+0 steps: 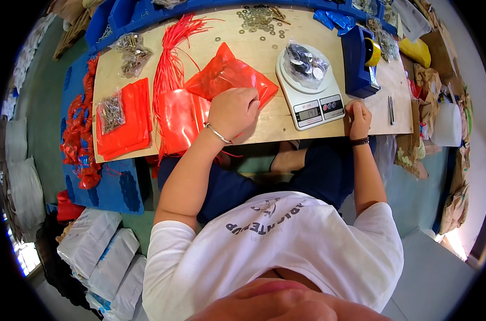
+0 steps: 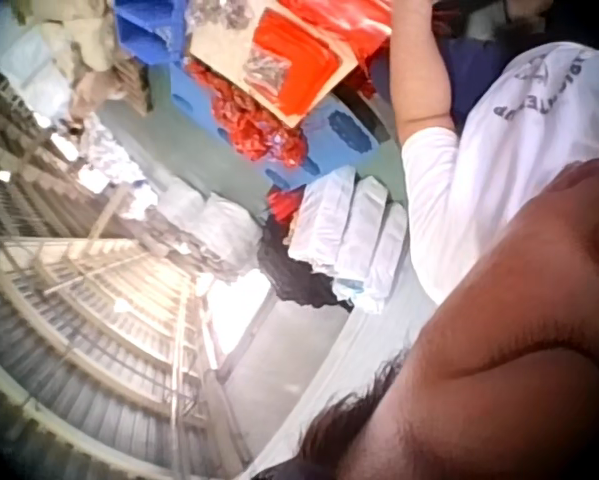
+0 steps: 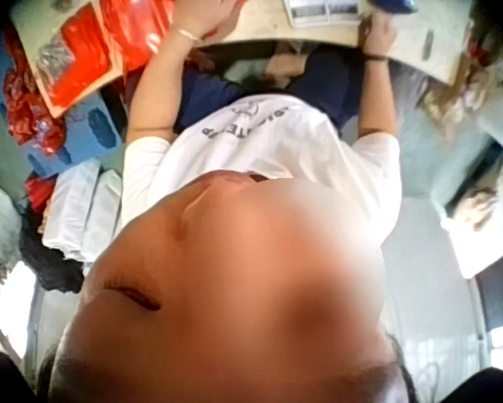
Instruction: The person weighs metal rings on a digital scale and places them into red plastic bags.
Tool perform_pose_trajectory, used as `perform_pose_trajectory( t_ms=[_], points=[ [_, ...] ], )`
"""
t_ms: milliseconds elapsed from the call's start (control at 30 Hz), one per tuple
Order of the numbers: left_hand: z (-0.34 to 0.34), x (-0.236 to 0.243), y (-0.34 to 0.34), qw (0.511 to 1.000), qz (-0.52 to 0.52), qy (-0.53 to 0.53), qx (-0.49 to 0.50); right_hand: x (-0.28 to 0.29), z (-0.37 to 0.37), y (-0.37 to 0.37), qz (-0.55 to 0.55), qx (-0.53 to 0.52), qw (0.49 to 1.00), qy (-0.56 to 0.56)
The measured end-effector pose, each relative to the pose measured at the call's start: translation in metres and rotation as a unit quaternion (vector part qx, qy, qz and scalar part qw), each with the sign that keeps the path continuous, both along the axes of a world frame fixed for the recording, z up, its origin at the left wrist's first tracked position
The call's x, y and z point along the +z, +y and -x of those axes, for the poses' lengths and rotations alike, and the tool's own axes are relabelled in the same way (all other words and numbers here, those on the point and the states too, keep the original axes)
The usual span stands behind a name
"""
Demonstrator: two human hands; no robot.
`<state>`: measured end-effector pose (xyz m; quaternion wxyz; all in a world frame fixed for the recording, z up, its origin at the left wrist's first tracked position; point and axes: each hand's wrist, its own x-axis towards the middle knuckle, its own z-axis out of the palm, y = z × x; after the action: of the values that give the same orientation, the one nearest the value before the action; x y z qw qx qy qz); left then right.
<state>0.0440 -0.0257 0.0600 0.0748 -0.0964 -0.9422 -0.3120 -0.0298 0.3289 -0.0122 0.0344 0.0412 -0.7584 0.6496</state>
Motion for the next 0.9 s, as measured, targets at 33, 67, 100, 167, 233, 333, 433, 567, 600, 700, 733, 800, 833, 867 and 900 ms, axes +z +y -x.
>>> perform_pose_trajectory(
  t_ms=[33, 67, 100, 167, 233, 333, 433, 567, 600, 700, 733, 800, 833, 867, 900],
  points=[
    [-0.001, 0.0, -0.001, 1.0, -0.001, -0.003, -0.002, 0.001, -0.001, 0.0, 0.002, 0.0, 1.0, -0.004],
    [-0.002, 0.0, -0.003, 0.999, 0.022, -0.029, -0.013, 0.003, -0.003, -0.003, 0.016, -0.012, 1.0, 0.004],
    [-0.003, 0.001, -0.004, 0.997, 0.046, -0.054, -0.024, 0.006, -0.004, -0.006, 0.016, -0.012, 1.0, 0.003],
    [-0.003, 0.003, -0.006, 0.993, 0.076, -0.078, -0.043, 0.011, -0.006, -0.01, 0.084, -0.023, 0.996, 0.005],
    [-0.004, 0.003, -0.007, 0.987, 0.107, -0.101, -0.061, 0.009, -0.006, -0.008, 0.079, -0.021, 0.997, 0.011],
    [-0.004, 0.0, -0.006, 0.99, 0.105, -0.07, -0.064, 0.0, -0.001, 0.002, 0.061, -0.013, 0.998, 0.026],
    [-0.002, -0.002, -0.005, 0.989, 0.116, -0.071, -0.061, 0.011, 0.001, -0.014, -0.004, 0.0, 0.996, 0.084],
    [-0.003, -0.001, -0.006, 0.993, 0.085, -0.059, -0.061, 0.062, 0.005, -0.069, -0.237, 0.051, 0.94, 0.241],
    [-0.003, 0.0, -0.006, 0.994, 0.073, -0.054, -0.061, 0.076, 0.008, -0.084, -0.308, 0.06, 0.901, 0.298],
    [-0.002, -0.001, -0.007, 0.997, 0.042, -0.043, -0.055, 0.098, 0.016, -0.126, -0.42, 0.082, 0.83, 0.358],
    [-0.002, -0.001, -0.007, 0.997, 0.043, -0.042, -0.051, 0.1, 0.019, -0.136, -0.465, 0.093, 0.804, 0.359],
    [-0.002, -0.001, -0.006, 0.998, 0.021, -0.021, -0.064, 0.084, 0.027, -0.149, -0.491, 0.108, 0.797, 0.333],
    [-0.001, 0.001, -0.005, 0.998, 0.022, -0.019, -0.061, 0.072, 0.032, -0.153, -0.52, 0.12, 0.789, 0.304],
    [-0.002, 0.002, -0.005, 0.998, 0.009, -0.014, -0.063, 0.064, 0.036, -0.158, -0.552, 0.102, 0.752, 0.345],
    [-0.003, 0.003, -0.005, 0.998, -0.004, -0.009, -0.065, 0.059, 0.039, -0.158, -0.55, 0.104, 0.752, 0.348]
  ],
)
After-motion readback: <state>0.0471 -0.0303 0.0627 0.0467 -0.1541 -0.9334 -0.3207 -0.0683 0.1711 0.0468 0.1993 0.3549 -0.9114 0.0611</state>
